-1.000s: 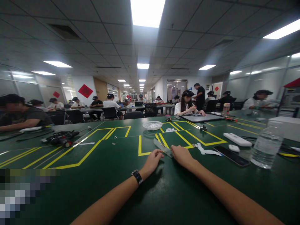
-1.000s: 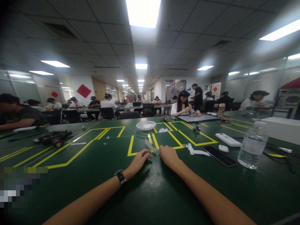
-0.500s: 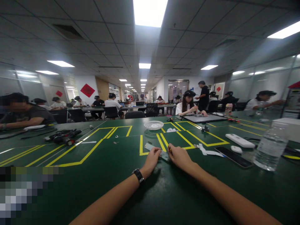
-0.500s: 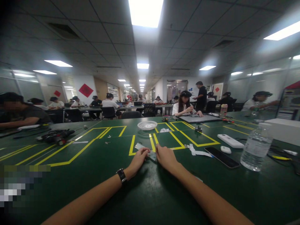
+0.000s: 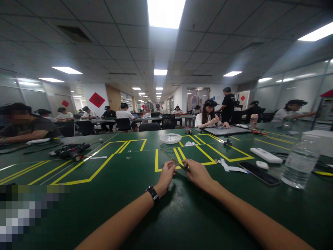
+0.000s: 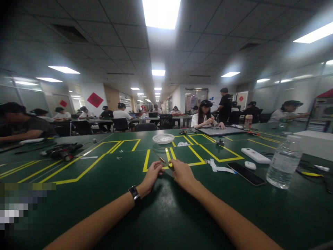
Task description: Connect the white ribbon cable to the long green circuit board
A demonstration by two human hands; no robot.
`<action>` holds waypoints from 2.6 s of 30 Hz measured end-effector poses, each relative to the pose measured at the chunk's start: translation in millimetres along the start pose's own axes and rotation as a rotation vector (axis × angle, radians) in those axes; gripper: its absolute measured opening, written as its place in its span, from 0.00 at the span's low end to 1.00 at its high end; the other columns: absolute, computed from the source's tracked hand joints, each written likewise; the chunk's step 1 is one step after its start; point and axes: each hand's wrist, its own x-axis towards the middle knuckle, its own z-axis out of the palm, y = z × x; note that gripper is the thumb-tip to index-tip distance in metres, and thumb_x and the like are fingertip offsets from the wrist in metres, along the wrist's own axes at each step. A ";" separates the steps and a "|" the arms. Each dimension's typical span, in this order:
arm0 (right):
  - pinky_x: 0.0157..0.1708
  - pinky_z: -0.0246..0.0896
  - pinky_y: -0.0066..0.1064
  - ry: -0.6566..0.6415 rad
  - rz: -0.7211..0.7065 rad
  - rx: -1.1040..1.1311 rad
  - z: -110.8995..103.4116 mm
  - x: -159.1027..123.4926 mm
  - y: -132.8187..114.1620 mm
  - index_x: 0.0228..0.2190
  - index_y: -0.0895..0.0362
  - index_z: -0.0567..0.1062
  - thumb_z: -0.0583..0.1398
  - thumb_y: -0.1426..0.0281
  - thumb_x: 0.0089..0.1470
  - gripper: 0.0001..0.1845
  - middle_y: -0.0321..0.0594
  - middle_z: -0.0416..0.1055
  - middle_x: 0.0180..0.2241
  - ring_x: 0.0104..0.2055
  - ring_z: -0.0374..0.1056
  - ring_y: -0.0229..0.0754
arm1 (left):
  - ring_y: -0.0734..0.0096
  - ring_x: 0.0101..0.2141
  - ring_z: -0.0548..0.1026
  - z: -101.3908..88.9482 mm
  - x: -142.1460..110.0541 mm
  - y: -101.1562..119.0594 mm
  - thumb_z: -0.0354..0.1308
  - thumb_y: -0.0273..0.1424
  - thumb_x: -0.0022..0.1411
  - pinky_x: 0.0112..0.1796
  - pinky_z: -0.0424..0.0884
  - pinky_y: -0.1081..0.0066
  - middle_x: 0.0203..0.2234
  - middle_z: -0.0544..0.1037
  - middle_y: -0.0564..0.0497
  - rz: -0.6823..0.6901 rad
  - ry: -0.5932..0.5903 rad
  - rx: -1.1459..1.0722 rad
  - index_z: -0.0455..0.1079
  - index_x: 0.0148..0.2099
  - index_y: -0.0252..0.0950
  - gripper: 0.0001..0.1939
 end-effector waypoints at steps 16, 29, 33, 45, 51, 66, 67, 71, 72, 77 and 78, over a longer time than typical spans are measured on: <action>0.47 0.53 0.40 0.007 -0.461 -0.147 -6.8 -17.6 -43.8 0.49 0.55 0.68 0.55 0.63 0.57 0.19 0.47 0.69 0.46 0.48 0.63 0.48 | 0.75 0.26 0.71 -4.4 6.3 -8.2 0.61 0.47 0.51 0.30 0.68 0.74 0.26 0.72 0.54 0.046 0.118 -0.288 0.64 0.37 0.34 0.21; 0.46 0.56 0.48 0.044 0.479 -0.365 -17.6 3.0 149.3 0.52 0.60 0.69 0.53 0.66 0.56 0.23 0.56 0.63 0.51 0.53 0.58 0.59 | 0.76 0.23 0.69 -9.3 2.3 -6.1 0.56 0.48 0.57 0.29 0.70 0.73 0.25 0.70 0.55 -0.020 -0.007 -0.288 0.62 0.42 0.35 0.21; 0.44 0.57 0.51 -0.094 0.563 -0.298 -10.2 -12.0 191.6 0.49 0.56 0.71 0.49 0.61 0.58 0.23 0.55 0.64 0.51 0.52 0.61 0.61 | 0.77 0.21 0.69 -7.9 0.0 -3.9 0.56 0.48 0.57 0.28 0.69 0.74 0.24 0.70 0.55 -0.039 -0.064 -0.244 0.63 0.41 0.35 0.20; 0.33 0.58 0.26 -0.021 0.262 0.316 -8.6 18.9 123.4 0.32 0.59 0.73 0.60 0.66 0.48 0.10 0.43 0.75 0.33 0.34 0.70 0.41 | 0.73 0.29 0.71 -3.1 -7.5 6.0 0.60 0.47 0.54 0.30 0.68 0.74 0.29 0.72 0.52 0.049 -0.129 -0.125 0.65 0.39 0.34 0.22; 0.26 0.54 0.24 -0.345 0.107 0.824 -3.1 16.8 46.4 0.35 0.61 0.74 0.61 0.60 0.49 0.17 0.38 0.74 0.27 0.25 0.64 0.34 | 0.67 0.36 0.74 -2.2 -6.7 4.4 0.62 0.42 0.55 0.38 0.71 0.68 0.37 0.75 0.45 0.067 -0.206 -0.159 0.65 0.44 0.33 0.21; 0.18 0.43 0.24 -0.217 0.293 1.023 26.4 13.1 28.5 0.26 0.60 0.71 0.60 0.56 0.48 0.18 0.30 0.63 0.18 0.18 0.52 0.30 | 0.71 0.31 0.74 -0.3 -6.2 5.5 0.63 0.41 0.53 0.37 0.71 0.70 0.32 0.75 0.50 0.020 -0.203 -0.168 0.66 0.44 0.34 0.20; 0.18 0.42 0.24 -0.213 0.298 1.018 28.4 13.2 28.7 0.26 0.60 0.71 0.60 0.56 0.48 0.18 0.30 0.63 0.18 0.18 0.51 0.30 | 0.71 0.30 0.74 0.0 -6.3 6.1 0.63 0.41 0.53 0.37 0.70 0.70 0.31 0.75 0.51 0.010 -0.201 -0.173 0.66 0.43 0.34 0.20; 0.17 0.42 0.24 -0.207 0.287 1.013 31.2 13.2 28.0 0.26 0.60 0.71 0.60 0.56 0.48 0.18 0.30 0.62 0.17 0.18 0.52 0.30 | 0.73 0.29 0.73 -0.1 -6.9 6.1 0.62 0.41 0.54 0.36 0.70 0.71 0.31 0.75 0.51 -0.009 -0.208 -0.180 0.65 0.43 0.34 0.19; 0.18 0.43 0.24 -0.208 0.280 1.015 31.1 13.3 27.8 0.26 0.60 0.71 0.60 0.55 0.48 0.18 0.31 0.63 0.18 0.18 0.52 0.30 | 0.74 0.28 0.73 -0.3 -7.0 5.6 0.61 0.41 0.55 0.36 0.70 0.71 0.31 0.75 0.51 -0.011 -0.211 -0.182 0.65 0.44 0.34 0.19; 0.19 0.45 0.24 -0.188 0.259 0.980 31.0 13.7 27.0 0.24 0.60 0.71 0.60 0.55 0.48 0.19 0.31 0.63 0.18 0.19 0.53 0.30 | 0.74 0.28 0.73 -0.6 -6.6 3.0 0.60 0.40 0.57 0.36 0.71 0.72 0.31 0.75 0.51 -0.008 -0.227 -0.179 0.65 0.45 0.35 0.18; 0.19 0.45 0.24 -0.178 0.250 0.963 31.1 13.6 26.8 0.23 0.60 0.70 0.60 0.55 0.48 0.19 0.31 0.63 0.18 0.19 0.53 0.30 | 0.74 0.29 0.73 -0.6 -6.5 2.7 0.60 0.39 0.57 0.36 0.71 0.72 0.32 0.76 0.51 -0.006 -0.231 -0.177 0.65 0.45 0.35 0.18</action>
